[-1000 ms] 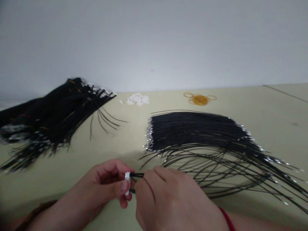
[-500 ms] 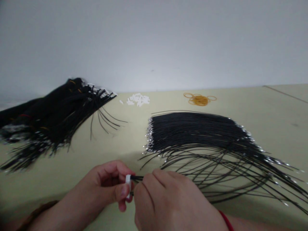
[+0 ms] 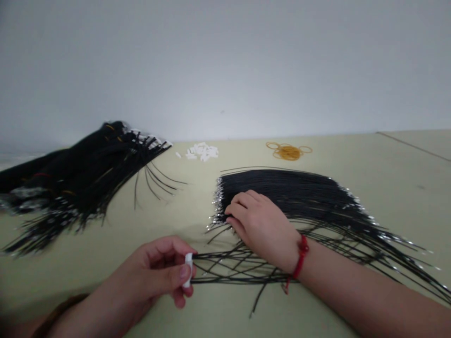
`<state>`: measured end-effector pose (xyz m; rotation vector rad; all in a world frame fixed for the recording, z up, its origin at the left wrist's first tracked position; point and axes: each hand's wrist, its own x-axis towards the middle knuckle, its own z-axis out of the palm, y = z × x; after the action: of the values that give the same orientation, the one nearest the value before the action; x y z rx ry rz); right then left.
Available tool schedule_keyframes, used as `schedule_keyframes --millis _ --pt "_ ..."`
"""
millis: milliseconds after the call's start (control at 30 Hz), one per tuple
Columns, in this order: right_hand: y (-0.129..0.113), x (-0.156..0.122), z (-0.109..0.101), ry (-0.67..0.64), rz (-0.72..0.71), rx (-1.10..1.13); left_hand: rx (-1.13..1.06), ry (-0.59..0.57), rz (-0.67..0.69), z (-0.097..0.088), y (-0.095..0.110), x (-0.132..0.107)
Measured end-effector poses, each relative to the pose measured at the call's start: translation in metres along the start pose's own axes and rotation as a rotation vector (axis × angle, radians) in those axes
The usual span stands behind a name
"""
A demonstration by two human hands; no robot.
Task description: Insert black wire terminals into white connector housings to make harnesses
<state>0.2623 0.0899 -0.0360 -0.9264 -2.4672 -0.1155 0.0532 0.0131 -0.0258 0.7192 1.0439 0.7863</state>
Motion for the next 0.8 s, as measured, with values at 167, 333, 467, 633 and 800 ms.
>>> schedule_keyframes --millis 167,333,467,633,800 --pt "0.006 -0.002 0.007 0.092 -0.071 0.007 -0.003 0.002 0.005 0.001 0.002 0.001" --pt "-0.008 -0.002 -0.01 0.17 -0.15 0.044 0.008 0.046 0.018 0.005 0.006 -0.002" --pt "-0.042 -0.004 -0.031 0.082 -0.227 0.137 -0.005 0.042 0.037 0.005 0.008 -0.004" --pt "-0.067 -0.008 -0.04 0.043 -0.123 0.094 0.001 0.013 0.029 0.005 0.01 -0.005" --pt "-0.063 -0.008 -0.035 0.047 -0.14 0.116 -0.02 0.014 0.031 0.004 0.008 -0.004"
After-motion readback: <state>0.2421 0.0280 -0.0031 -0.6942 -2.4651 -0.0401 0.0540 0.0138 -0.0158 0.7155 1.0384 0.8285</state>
